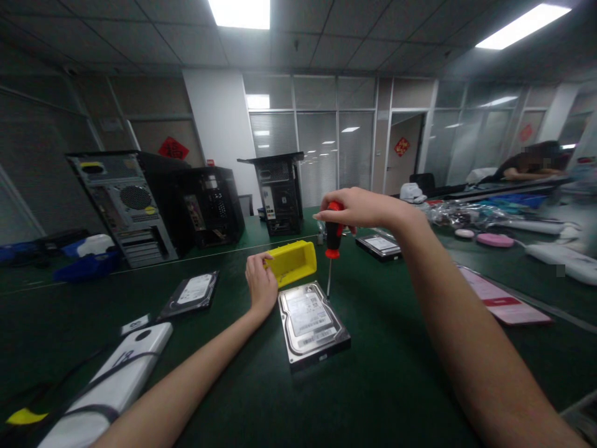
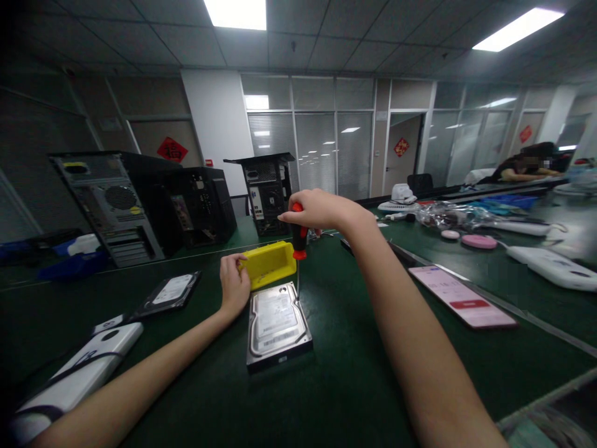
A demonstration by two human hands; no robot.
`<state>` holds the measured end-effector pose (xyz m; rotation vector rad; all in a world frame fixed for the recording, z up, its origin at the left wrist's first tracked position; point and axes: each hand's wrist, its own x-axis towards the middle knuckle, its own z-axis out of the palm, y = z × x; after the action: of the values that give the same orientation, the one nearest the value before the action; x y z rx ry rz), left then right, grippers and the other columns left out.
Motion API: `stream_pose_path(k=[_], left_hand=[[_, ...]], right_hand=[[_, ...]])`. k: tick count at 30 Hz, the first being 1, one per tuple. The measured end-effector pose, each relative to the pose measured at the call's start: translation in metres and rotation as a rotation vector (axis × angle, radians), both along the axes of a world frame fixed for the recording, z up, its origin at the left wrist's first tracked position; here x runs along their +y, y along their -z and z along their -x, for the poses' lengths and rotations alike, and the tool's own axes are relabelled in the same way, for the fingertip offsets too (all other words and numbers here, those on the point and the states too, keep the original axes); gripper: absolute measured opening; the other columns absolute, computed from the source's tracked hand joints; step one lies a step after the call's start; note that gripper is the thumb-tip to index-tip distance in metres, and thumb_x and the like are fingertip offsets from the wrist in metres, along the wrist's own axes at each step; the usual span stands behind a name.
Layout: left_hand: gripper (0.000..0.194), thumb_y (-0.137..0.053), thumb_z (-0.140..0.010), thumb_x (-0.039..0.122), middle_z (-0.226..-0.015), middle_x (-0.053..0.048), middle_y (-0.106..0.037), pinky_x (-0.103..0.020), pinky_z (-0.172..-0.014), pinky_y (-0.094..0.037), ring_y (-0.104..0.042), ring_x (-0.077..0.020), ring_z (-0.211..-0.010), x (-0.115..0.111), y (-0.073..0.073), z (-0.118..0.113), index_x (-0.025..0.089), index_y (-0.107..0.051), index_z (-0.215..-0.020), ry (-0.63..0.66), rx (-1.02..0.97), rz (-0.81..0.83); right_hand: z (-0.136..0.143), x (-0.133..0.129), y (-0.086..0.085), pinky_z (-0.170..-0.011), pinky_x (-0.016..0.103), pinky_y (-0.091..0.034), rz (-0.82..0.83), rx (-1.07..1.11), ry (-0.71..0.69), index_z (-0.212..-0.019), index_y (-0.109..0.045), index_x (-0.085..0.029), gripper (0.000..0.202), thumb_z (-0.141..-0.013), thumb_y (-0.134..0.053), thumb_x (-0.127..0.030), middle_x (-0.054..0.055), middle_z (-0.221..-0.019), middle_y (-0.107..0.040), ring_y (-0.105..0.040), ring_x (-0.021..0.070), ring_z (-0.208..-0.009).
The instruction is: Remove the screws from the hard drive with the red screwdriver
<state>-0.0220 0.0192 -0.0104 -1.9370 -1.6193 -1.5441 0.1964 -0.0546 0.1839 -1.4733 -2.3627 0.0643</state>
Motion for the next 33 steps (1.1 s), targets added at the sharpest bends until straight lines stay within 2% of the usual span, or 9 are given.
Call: stream_pose_path(k=[5,8,10,12,15,18,21,26,33], left_hand=[[0.03,-0.038,-0.07,-0.005,-0.092,-0.006,-0.046,-0.041,-0.084,-0.038,-0.046,-0.0268,-0.097,0.005,0.001,0.008,0.021,-0.05,-0.08,-0.066,-0.041,0.048],[0.033,-0.037,-0.068,-0.006,-0.093,-0.008,-0.047,-0.047,-0.085,-0.036,-0.046,-0.0298,-0.099,0.003,0.0,0.008,0.02,-0.053,-0.08,-0.082,-0.061,0.077],[0.035,-0.037,-0.068,-0.006,-0.097,-0.008,-0.049,-0.045,-0.089,-0.036,-0.047,-0.0282,-0.102,0.001,-0.001,0.006,0.02,-0.055,-0.083,-0.019,-0.034,0.097],[0.033,-0.041,-0.071,-0.003,-0.1,-0.005,-0.053,-0.039,-0.093,-0.037,-0.049,-0.0242,-0.104,0.001,-0.001,0.002,0.022,-0.058,-0.085,0.104,0.031,0.138],[0.025,-0.047,-0.08,0.01,-0.105,-0.002,-0.06,-0.032,-0.096,-0.037,-0.052,-0.0205,-0.106,0.006,0.002,-0.002,0.023,-0.06,-0.096,0.249,0.101,0.229],[0.024,-0.042,-0.088,0.02,-0.111,-0.007,-0.062,-0.034,-0.094,-0.04,-0.055,-0.0212,-0.106,0.018,0.009,0.001,0.018,-0.056,-0.107,0.261,0.085,0.343],[0.03,-0.033,-0.09,0.02,-0.11,-0.005,-0.065,-0.032,-0.092,-0.042,-0.057,-0.0197,-0.105,0.027,0.016,0.005,0.019,-0.056,-0.108,0.287,0.094,0.444],[0.038,-0.03,-0.086,0.016,-0.118,-0.005,-0.061,-0.036,-0.1,-0.035,-0.052,-0.0206,-0.113,0.03,0.019,0.005,0.018,-0.054,-0.115,0.317,0.147,0.496],[0.042,-0.031,-0.083,0.016,-0.121,-0.001,-0.06,-0.045,-0.107,-0.021,-0.049,-0.0222,-0.115,0.026,0.015,0.002,0.025,-0.055,-0.117,0.327,0.202,0.537]], right_hand=[[-0.001,0.002,0.0,-0.05,0.024,-0.04,-0.01,0.001,-0.017,-0.095,-0.059,-0.015,0.042,-0.081,-0.047,-0.053,0.007,-0.079,-0.064,-0.056,0.0118,-0.051],[-0.001,0.003,0.001,-0.051,0.025,-0.04,-0.007,0.004,-0.021,-0.095,-0.059,-0.016,0.043,-0.081,-0.047,-0.054,0.007,-0.079,-0.064,-0.057,0.0121,-0.052],[-0.002,0.003,0.001,-0.052,0.025,-0.041,-0.014,0.006,-0.021,-0.096,-0.059,-0.016,0.044,-0.081,-0.046,-0.056,0.007,-0.079,-0.064,-0.057,0.0126,-0.053],[-0.002,0.003,0.001,-0.052,0.025,-0.041,-0.025,0.006,-0.017,-0.095,-0.06,-0.016,0.044,-0.08,-0.047,-0.056,0.007,-0.079,-0.064,-0.058,0.013,-0.054],[-0.001,0.004,0.001,-0.052,0.025,-0.041,-0.028,0.008,-0.016,-0.094,-0.06,-0.016,0.043,-0.081,-0.047,-0.055,0.007,-0.079,-0.064,-0.058,0.0129,-0.053],[-0.001,0.004,0.001,-0.052,0.025,-0.04,-0.019,0.007,-0.017,-0.095,-0.06,-0.017,0.04,-0.082,-0.048,-0.052,0.006,-0.079,-0.064,-0.058,0.0124,-0.053],[-0.001,0.004,0.001,-0.052,0.024,-0.04,-0.015,0.007,-0.01,-0.097,-0.06,-0.017,0.038,-0.082,-0.048,-0.05,0.006,-0.079,-0.064,-0.057,0.012,-0.052],[-0.001,0.004,0.002,-0.05,0.024,-0.041,-0.015,0.005,-0.016,-0.099,-0.059,-0.017,0.04,-0.082,-0.047,-0.051,0.006,-0.077,-0.064,-0.058,0.0125,-0.051],[-0.002,0.006,0.002,-0.048,0.024,-0.04,-0.01,0.016,-0.025,-0.099,-0.059,-0.016,0.041,-0.082,-0.047,-0.051,0.007,-0.078,-0.064,-0.057,0.0123,-0.05]])
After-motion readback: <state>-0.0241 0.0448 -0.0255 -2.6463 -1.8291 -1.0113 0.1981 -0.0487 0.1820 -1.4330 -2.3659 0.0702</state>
